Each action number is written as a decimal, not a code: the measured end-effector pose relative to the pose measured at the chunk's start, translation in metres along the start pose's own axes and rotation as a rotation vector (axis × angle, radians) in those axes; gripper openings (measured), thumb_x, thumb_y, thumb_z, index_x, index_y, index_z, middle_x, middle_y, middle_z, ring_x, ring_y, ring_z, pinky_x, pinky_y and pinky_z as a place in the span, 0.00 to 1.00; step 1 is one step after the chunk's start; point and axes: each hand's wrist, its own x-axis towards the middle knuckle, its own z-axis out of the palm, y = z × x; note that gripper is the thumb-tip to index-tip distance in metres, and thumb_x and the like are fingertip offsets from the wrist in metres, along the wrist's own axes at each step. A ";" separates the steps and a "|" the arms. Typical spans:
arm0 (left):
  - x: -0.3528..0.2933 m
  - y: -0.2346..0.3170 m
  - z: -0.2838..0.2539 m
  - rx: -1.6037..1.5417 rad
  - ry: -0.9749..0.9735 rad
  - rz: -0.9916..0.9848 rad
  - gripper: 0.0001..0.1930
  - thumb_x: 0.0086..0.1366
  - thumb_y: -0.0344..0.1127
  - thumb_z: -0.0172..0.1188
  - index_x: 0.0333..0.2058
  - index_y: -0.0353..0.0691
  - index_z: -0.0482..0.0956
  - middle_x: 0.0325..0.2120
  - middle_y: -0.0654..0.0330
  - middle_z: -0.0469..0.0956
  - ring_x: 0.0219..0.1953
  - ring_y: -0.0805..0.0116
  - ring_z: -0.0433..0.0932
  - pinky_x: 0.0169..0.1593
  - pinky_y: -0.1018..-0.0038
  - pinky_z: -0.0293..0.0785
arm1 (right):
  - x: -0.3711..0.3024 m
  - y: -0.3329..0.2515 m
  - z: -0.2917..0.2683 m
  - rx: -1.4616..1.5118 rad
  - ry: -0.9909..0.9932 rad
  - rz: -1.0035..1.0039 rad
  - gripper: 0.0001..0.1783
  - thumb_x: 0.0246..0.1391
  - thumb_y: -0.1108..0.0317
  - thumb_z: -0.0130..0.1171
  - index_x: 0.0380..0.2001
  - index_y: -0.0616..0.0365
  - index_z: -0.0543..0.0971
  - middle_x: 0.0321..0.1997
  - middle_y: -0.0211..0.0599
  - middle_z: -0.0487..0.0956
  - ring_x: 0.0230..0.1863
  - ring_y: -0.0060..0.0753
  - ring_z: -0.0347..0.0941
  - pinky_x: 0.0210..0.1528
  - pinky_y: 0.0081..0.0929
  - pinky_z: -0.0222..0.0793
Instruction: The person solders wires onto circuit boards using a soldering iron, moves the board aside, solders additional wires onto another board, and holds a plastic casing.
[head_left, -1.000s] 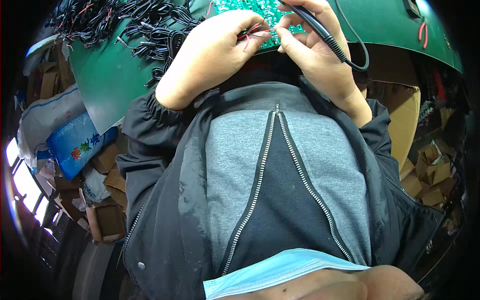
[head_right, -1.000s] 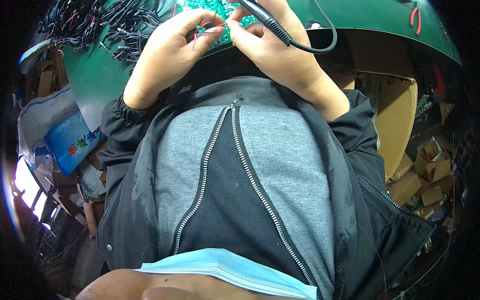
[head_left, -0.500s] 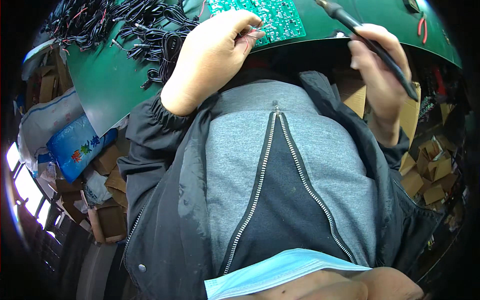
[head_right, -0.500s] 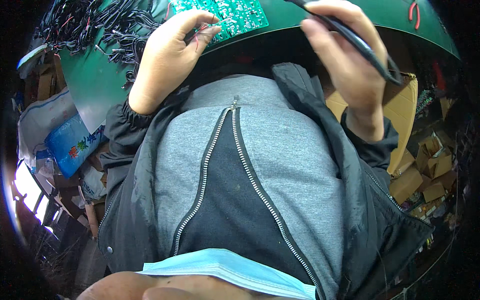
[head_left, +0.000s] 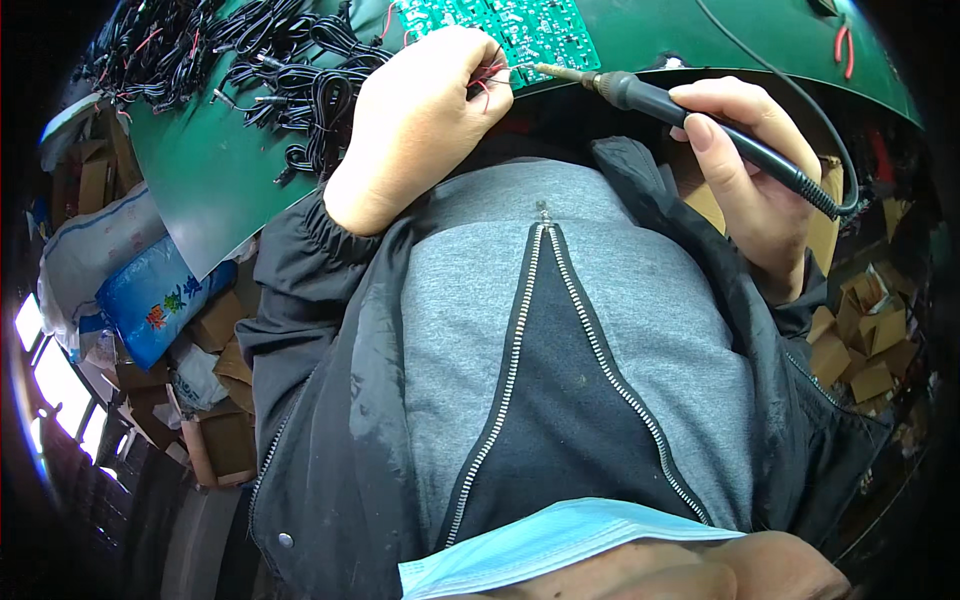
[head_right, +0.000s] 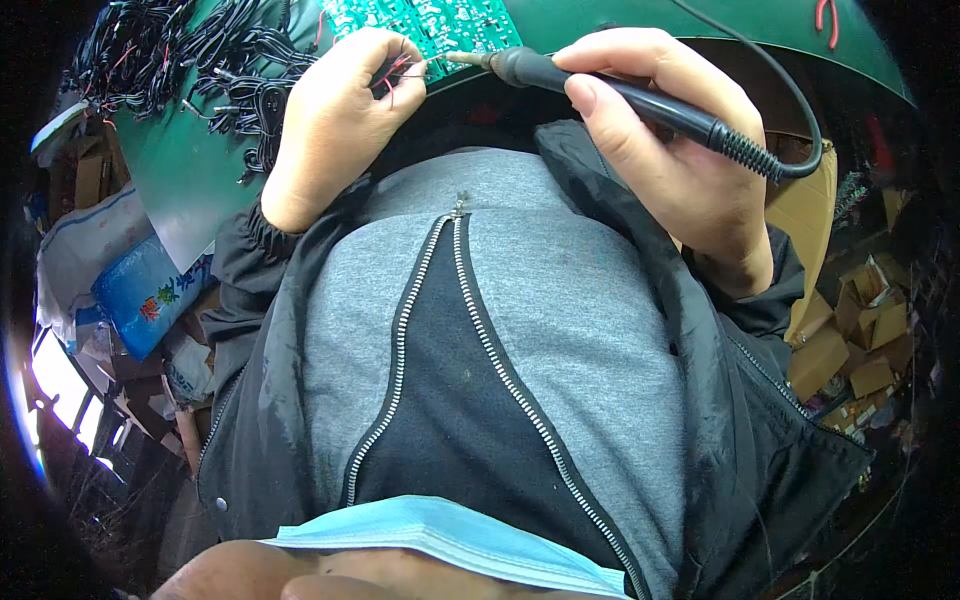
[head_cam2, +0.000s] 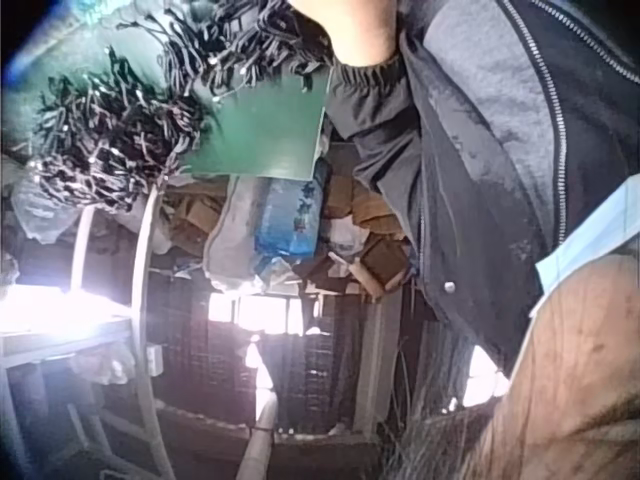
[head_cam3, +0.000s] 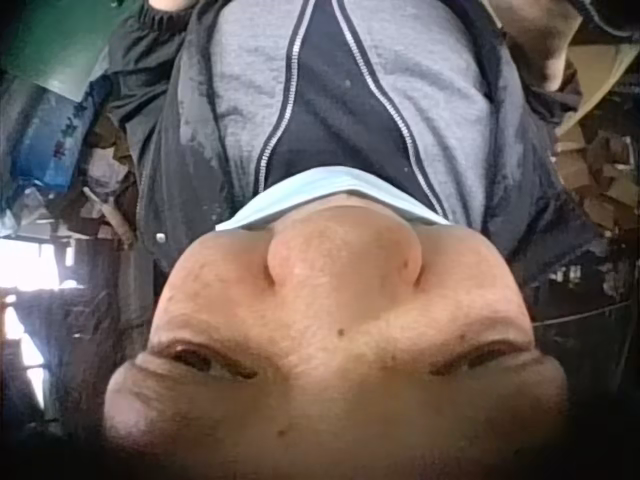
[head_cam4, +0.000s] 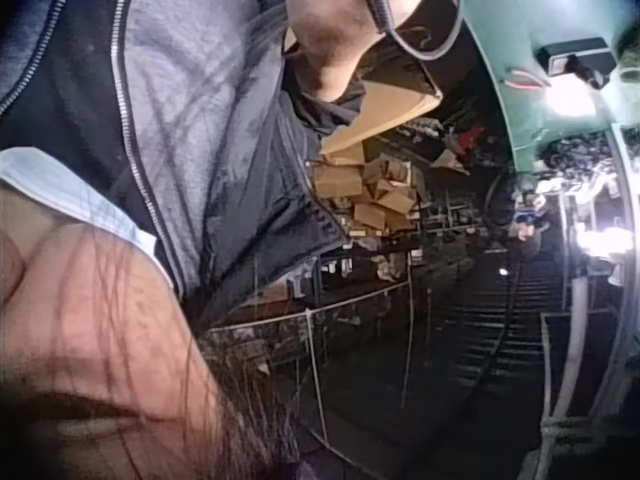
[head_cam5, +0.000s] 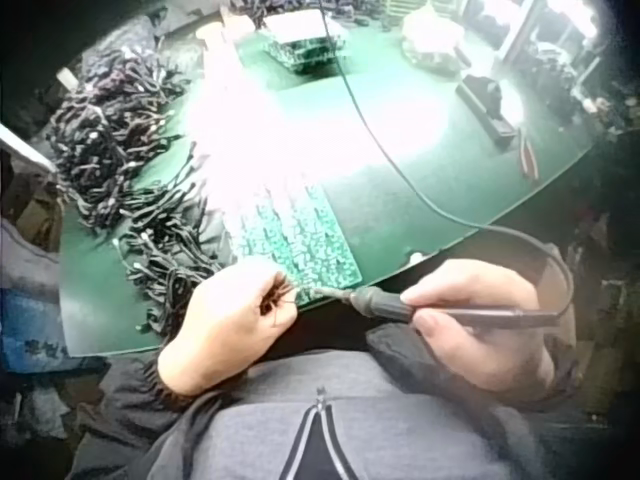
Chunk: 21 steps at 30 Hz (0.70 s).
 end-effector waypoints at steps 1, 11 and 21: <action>0.000 0.000 0.001 0.000 -0.001 0.006 0.08 0.60 0.32 0.67 0.37 0.38 0.81 0.30 0.55 0.80 0.33 0.58 0.82 0.39 0.69 0.78 | 0.000 0.000 0.000 -0.004 0.000 0.001 0.10 0.62 0.77 0.63 0.46 0.65 0.83 0.38 0.36 0.83 0.37 0.21 0.80 0.40 0.16 0.74; 0.000 -0.001 0.004 -0.002 -0.017 0.032 0.08 0.60 0.33 0.67 0.38 0.39 0.81 0.30 0.55 0.79 0.32 0.58 0.81 0.38 0.69 0.77 | 0.000 0.001 -0.001 -0.033 -0.006 0.011 0.09 0.63 0.76 0.63 0.46 0.65 0.83 0.37 0.34 0.83 0.37 0.20 0.80 0.40 0.15 0.74; 0.000 -0.001 0.006 0.007 -0.016 0.041 0.08 0.61 0.34 0.67 0.37 0.39 0.81 0.29 0.56 0.79 0.31 0.58 0.81 0.37 0.69 0.77 | 0.013 -0.013 -0.005 -0.234 -0.134 -0.104 0.08 0.62 0.78 0.62 0.44 0.65 0.83 0.38 0.35 0.83 0.36 0.20 0.79 0.40 0.17 0.74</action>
